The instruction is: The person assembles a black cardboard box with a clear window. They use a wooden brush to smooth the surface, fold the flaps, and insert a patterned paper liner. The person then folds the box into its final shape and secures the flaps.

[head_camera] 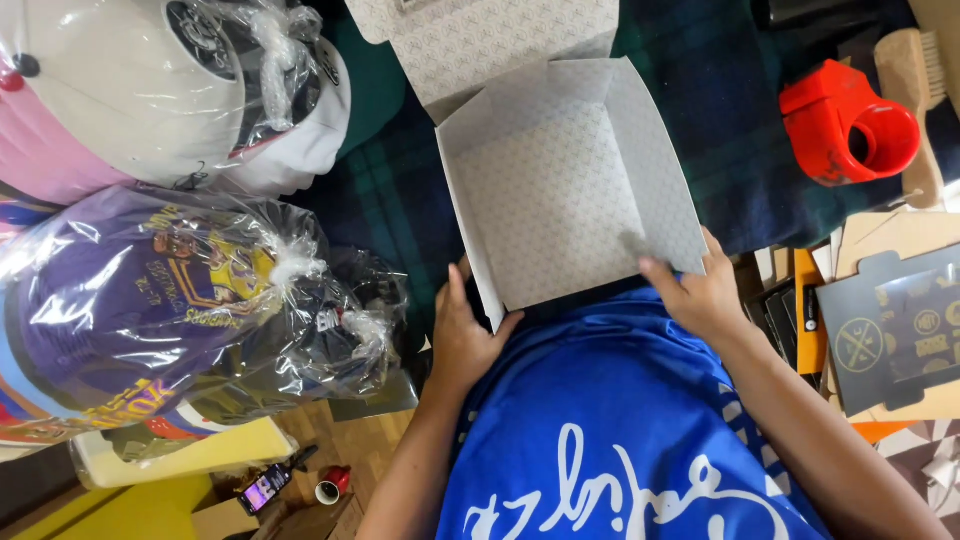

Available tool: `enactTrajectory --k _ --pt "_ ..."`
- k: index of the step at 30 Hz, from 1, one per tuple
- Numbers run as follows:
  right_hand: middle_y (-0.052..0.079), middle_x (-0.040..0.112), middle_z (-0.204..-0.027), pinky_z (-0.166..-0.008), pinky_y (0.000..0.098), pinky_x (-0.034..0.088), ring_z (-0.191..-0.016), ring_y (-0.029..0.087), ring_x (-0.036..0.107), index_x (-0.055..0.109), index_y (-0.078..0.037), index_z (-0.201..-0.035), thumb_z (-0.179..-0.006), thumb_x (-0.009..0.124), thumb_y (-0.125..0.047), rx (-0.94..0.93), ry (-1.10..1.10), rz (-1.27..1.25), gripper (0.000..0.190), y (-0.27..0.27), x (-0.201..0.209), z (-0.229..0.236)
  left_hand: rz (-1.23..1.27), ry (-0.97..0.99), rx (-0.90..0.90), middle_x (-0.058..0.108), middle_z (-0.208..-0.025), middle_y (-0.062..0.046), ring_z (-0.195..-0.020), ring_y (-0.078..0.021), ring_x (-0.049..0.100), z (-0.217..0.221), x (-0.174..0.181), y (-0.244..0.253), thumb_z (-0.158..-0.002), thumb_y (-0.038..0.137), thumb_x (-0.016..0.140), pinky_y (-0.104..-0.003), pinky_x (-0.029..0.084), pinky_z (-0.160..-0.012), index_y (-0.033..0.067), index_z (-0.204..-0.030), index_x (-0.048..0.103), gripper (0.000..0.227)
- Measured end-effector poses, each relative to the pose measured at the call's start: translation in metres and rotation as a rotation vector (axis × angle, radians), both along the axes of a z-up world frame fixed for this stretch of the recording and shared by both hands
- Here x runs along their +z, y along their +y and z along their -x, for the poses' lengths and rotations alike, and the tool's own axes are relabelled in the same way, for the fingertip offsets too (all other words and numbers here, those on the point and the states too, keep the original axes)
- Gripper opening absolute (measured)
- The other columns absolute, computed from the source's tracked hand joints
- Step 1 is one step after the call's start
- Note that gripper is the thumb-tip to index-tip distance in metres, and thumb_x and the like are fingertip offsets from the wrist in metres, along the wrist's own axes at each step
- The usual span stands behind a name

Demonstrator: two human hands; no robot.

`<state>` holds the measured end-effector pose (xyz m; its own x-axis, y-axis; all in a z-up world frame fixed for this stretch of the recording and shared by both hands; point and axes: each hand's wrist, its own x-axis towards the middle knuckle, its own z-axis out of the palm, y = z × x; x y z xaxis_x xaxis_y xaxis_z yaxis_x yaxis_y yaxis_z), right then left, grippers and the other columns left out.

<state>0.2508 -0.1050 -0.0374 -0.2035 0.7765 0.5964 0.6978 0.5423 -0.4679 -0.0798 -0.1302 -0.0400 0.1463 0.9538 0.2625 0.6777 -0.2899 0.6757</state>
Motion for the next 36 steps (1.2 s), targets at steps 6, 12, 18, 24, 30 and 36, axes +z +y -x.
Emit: enactTrajectory --k 6,12,18,24,30,36 --pt "0.021 0.075 -0.097 -0.079 0.0434 0.057 -0.091 0.042 0.072 0.07 0.009 -0.11 -0.086 0.087 -0.024 -0.095 0.078 0.359 0.044 0.013 0.006 0.0 -0.165 -0.014 0.081 0.064 -0.141 -0.019 -0.113 -0.0338 0.068 -0.012 -0.002 0.014 -0.07 0.037 0.095 -0.045 0.051 -0.096 -0.0057 -0.159 0.022 0.123" --pt "0.02 0.071 -0.098 -0.081 0.0456 0.059 -0.093 0.04 0.071 0.066 0.011 -0.114 -0.068 0.096 -0.038 -0.065 -0.03 0.319 0.073 0.011 0.014 0.004 -0.324 0.112 0.099 0.071 -0.131 -0.015 -0.101 -0.0297 0.072 -0.015 -0.011 0.02 -0.069 0.044 0.09 -0.041 0.056 -0.086 -0.0069 -0.156 0.031 0.117" --pt "0.021 0.073 -0.095 -0.077 0.044 0.059 -0.09 0.042 0.072 0.068 0.009 -0.117 -0.081 0.091 -0.037 -0.089 -0.003 0.323 0.063 0.011 0.0 -0.006 -0.232 -0.001 0.083 0.07 -0.132 -0.018 -0.099 -0.0288 0.075 -0.008 0.009 0.019 -0.072 0.036 0.089 -0.039 0.06 -0.079 -0.0026 -0.157 0.031 0.11" --pt "0.026 0.069 -0.113 -0.072 0.0533 0.059 -0.097 0.048 0.07 0.054 0.0 -0.143 -0.082 0.081 -0.016 -0.379 0.204 0.575 0.069 0.015 0.016 0.008 -0.296 0.06 -0.19 0.031 -0.157 -0.028 -0.092 -0.0399 0.074 0.014 0.044 0.013 -0.081 0.029 0.085 -0.041 0.064 -0.06 0.0401 -0.156 0.029 0.094" --pt "0.017 -0.004 -0.177 -0.121 0.0618 0.051 -0.168 0.039 0.001 -0.004 -0.032 -0.171 -0.086 0.085 -0.042 0.217 -0.091 0.086 0.123 0.035 0.088 -0.03 -0.223 0.537 -0.358 0.043 -0.155 -0.012 -0.09 -0.0234 0.059 0.024 0.132 0.042 -0.089 0.009 0.087 -0.029 0.053 -0.05 0.018 -0.13 0.065 0.048" --pt "0.013 0.054 -0.156 -0.066 0.034 0.061 -0.089 0.023 0.072 0.065 -0.026 -0.092 -0.075 0.085 -0.02 0.299 -0.908 -0.027 0.026 0.064 0.136 -0.034 -0.32 0.573 -0.5 0.054 -0.105 -0.007 -0.081 -0.0226 0.051 0.022 0.127 0.065 -0.08 0.013 0.087 -0.032 0.052 -0.053 0.0119 -0.08 0.06 0.027"
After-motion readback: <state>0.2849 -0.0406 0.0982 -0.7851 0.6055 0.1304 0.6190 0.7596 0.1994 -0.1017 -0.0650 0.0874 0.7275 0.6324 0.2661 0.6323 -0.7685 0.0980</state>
